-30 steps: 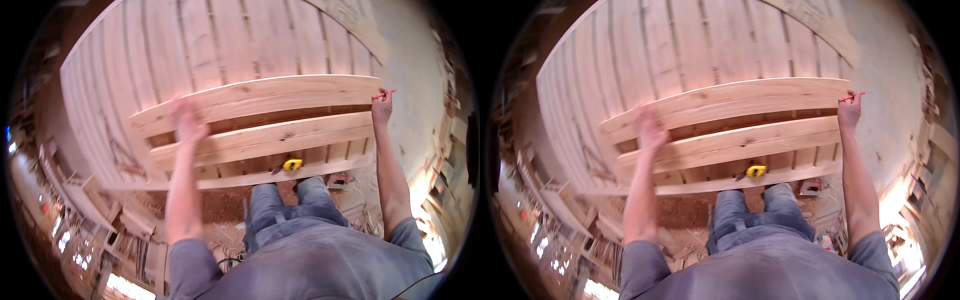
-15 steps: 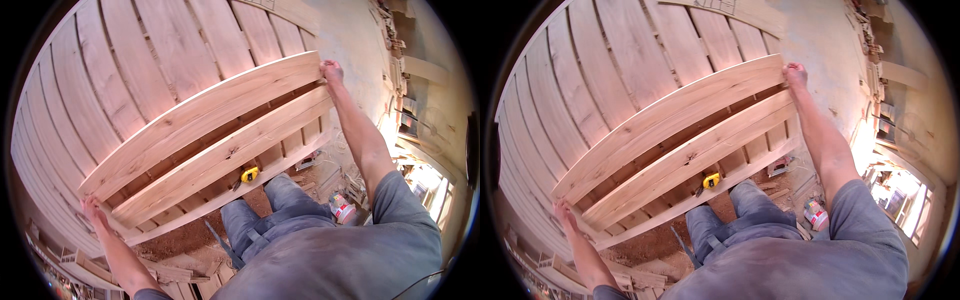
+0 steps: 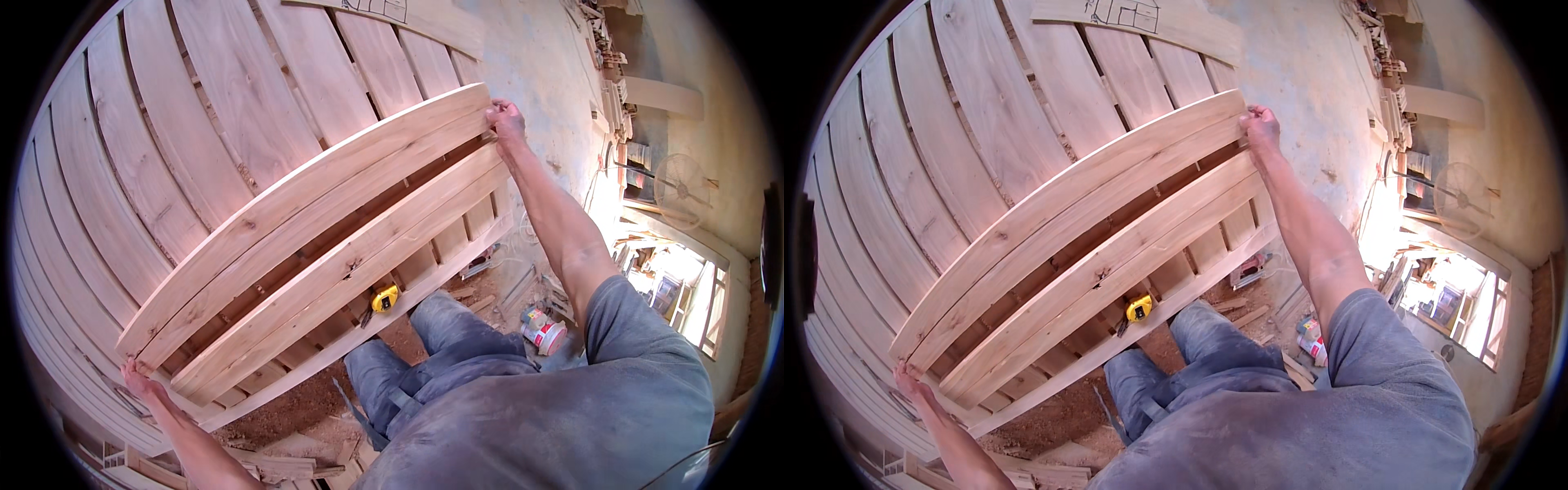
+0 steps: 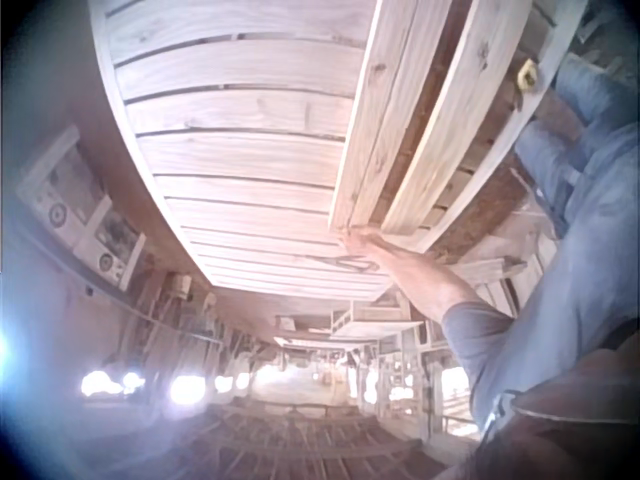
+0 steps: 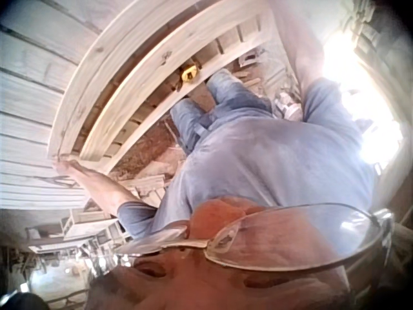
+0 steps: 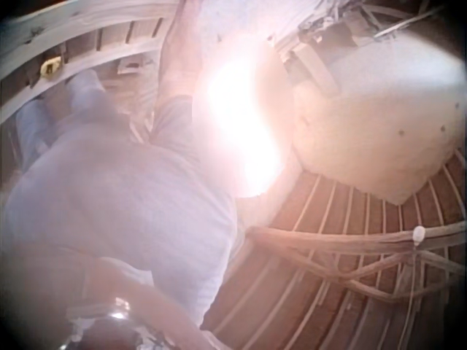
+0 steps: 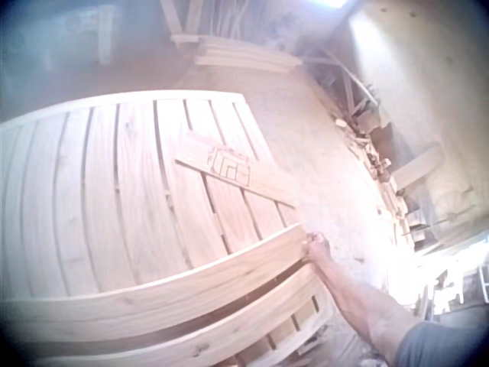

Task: The person positions and aligns curved wooden slats onto a slatted wooden frame, repeatedly lifting and placing each piece. They use a red pencil to mark alignment points on the slats and frame while adjusting fit. The workspace contains scattered wood pieces and tools.

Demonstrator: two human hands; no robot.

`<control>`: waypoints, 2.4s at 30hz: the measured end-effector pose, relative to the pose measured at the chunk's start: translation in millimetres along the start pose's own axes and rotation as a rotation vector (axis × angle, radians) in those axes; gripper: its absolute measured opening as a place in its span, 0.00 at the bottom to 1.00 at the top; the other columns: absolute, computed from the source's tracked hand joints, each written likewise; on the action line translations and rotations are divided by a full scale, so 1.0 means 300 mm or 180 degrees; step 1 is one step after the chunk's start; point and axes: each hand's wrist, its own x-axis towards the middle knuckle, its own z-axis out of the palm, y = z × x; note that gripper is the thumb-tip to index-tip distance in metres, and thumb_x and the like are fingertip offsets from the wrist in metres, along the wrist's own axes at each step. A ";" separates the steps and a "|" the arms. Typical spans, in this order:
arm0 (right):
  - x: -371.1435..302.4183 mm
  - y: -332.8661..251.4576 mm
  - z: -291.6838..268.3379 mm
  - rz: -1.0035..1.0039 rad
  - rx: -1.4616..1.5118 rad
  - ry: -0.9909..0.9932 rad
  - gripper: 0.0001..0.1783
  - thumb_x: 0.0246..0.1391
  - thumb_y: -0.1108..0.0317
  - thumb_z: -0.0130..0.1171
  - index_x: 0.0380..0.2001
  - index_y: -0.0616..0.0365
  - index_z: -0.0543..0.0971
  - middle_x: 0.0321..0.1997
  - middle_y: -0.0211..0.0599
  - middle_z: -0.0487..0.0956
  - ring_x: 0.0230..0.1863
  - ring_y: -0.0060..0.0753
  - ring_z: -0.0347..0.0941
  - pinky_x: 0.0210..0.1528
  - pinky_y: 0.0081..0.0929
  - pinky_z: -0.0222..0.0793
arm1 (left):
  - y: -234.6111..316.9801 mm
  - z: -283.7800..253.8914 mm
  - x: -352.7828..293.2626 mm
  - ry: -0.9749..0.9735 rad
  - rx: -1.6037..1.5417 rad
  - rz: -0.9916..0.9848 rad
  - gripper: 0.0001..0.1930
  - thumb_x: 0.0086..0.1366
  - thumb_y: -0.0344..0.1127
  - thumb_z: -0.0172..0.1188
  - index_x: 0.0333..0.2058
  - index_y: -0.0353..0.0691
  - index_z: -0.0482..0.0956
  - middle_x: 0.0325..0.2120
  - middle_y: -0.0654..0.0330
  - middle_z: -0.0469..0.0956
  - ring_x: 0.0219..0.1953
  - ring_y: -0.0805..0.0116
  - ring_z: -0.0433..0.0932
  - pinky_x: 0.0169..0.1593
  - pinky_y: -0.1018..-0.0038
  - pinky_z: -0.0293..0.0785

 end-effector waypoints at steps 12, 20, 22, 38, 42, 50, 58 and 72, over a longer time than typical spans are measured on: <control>-0.040 -0.056 0.033 -0.0002 -0.0224 -0.0164 0.26 0.53 0.78 0.67 0.56 0.64 0.73 0.42 0.32 0.79 0.37 0.21 0.75 0.38 0.19 0.71 | 0.046 0.001 -0.054 -0.0238 0.0142 0.0021 0.20 0.59 0.37 0.62 0.50 0.38 0.76 0.49 0.55 0.76 0.57 0.58 0.72 0.63 0.60 0.66; 0.014 -0.024 0.035 -0.0070 -0.0213 -0.0351 0.23 0.54 0.77 0.67 0.53 0.63 0.74 0.40 0.30 0.79 0.37 0.21 0.75 0.38 0.20 0.72 | 0.174 0.094 -0.206 0.0004 0.0201 0.0072 0.49 0.54 0.38 0.69 0.72 0.32 0.55 0.53 0.53 0.76 0.62 0.57 0.68 0.71 0.53 0.55; 0.006 -0.032 0.045 -0.0087 -0.0276 -0.0345 0.20 0.57 0.77 0.66 0.52 0.61 0.74 0.40 0.31 0.80 0.39 0.21 0.76 0.39 0.20 0.72 | 0.177 0.082 -0.208 -0.0046 0.0259 0.0106 0.54 0.55 0.39 0.69 0.75 0.32 0.47 0.54 0.51 0.76 0.63 0.57 0.68 0.71 0.52 0.54; -0.327 -0.267 0.143 -0.1556 -0.0709 0.0053 0.09 0.60 0.69 0.65 0.41 0.60 0.79 0.33 0.34 0.82 0.37 0.25 0.79 0.41 0.26 0.75 | 0.505 1.090 -1.289 -0.2353 0.3242 0.3883 0.54 0.37 0.38 0.76 0.66 0.36 0.62 0.58 0.48 0.68 0.63 0.43 0.64 0.70 0.51 0.55; -0.608 -0.256 0.221 -0.2543 -0.0605 -0.1625 0.07 0.58 0.65 0.66 0.30 0.56 0.82 0.29 0.40 0.81 0.32 0.44 0.78 0.36 0.34 0.74 | 0.496 1.109 -1.261 -0.2424 0.2857 0.4151 0.51 0.34 0.32 0.72 0.64 0.39 0.64 0.51 0.50 0.68 0.54 0.45 0.67 0.63 0.52 0.61; -0.786 -0.257 0.377 -0.2348 -0.0270 -0.1856 0.10 0.59 0.72 0.60 0.43 0.59 0.81 0.36 0.43 0.82 0.36 0.47 0.80 0.39 0.38 0.76 | 0.495 1.121 -1.257 -0.2411 0.2788 0.4156 0.52 0.32 0.33 0.72 0.64 0.45 0.63 0.46 0.53 0.68 0.52 0.47 0.68 0.59 0.55 0.63; -0.791 -0.256 0.384 -0.2417 -0.0285 -0.1728 0.07 0.55 0.77 0.58 0.38 0.60 0.82 0.30 0.43 0.81 0.31 0.47 0.80 0.34 0.36 0.76 | 0.486 1.118 -1.257 -0.2375 0.2885 0.4142 0.54 0.31 0.35 0.73 0.65 0.46 0.63 0.47 0.54 0.67 0.52 0.48 0.67 0.59 0.55 0.62; -0.781 -0.255 0.270 -0.2142 -0.0911 -0.1853 0.09 0.58 0.74 0.59 0.41 0.59 0.83 0.32 0.44 0.83 0.31 0.47 0.81 0.33 0.36 0.76 | 0.484 1.114 -1.259 -0.2338 0.2941 0.4128 0.54 0.31 0.36 0.74 0.64 0.45 0.63 0.49 0.53 0.68 0.54 0.47 0.67 0.62 0.54 0.61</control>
